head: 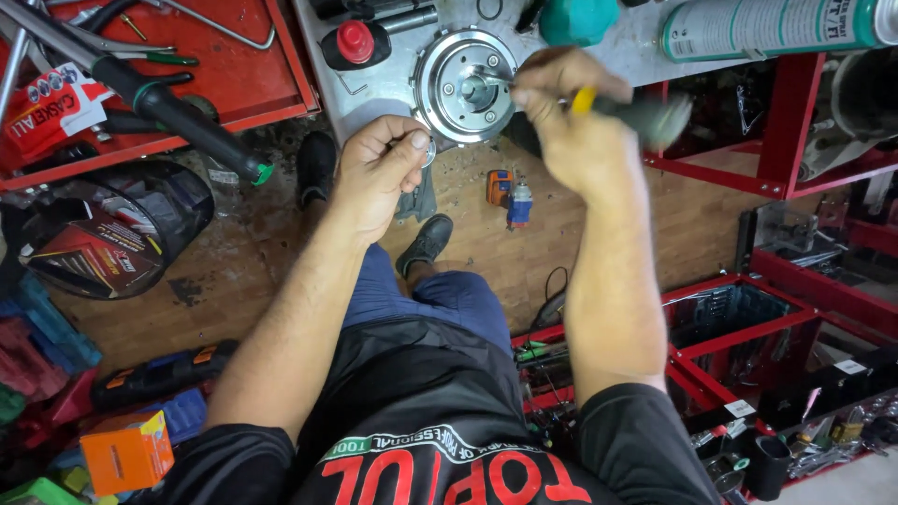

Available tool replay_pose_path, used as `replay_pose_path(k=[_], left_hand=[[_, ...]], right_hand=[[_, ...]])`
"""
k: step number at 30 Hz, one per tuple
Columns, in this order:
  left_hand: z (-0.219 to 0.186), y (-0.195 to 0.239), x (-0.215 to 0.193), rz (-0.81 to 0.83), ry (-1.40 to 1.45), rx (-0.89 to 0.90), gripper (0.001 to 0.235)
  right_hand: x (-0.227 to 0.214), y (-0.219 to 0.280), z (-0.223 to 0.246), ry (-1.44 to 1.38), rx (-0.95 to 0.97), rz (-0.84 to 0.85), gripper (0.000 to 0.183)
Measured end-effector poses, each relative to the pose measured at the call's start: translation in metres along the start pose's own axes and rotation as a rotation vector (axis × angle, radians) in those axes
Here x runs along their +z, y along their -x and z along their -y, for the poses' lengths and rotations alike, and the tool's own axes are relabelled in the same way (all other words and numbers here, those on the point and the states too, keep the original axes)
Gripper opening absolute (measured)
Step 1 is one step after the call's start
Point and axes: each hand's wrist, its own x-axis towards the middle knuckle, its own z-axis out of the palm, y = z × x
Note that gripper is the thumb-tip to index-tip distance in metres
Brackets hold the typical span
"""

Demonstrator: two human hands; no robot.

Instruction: Cleaning and assembling a motorcycle engine component using a rag, cleaning spray, and a screwdriver.

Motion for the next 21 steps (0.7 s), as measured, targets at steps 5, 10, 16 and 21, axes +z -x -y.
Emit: replay_pose_path(k=[5,10,16,21], left_hand=[[0.000,-0.005,0.005,0.026,0.060,-0.003,0.010],[-0.004,-0.007,0.004,0.016,0.043,-0.004,0.007],[-0.006,-0.009,0.009,-0.033,-0.027,0.018,0.010],[0.001,-0.009,0.020,0.006,-0.133,0.177,0.015]], right_hand=[[-0.005,-0.014,-0.026,-0.359,-0.409,-0.001,0.011],[-0.012,0.001,-0.015,-0.266,-0.428,-0.061,0.008],[0.013,0.038,-0.032,-0.353,-0.366,-0.360,0.008],[0.067,0.071,-0.043,-0.602,-0.051,-0.468,0.016]])
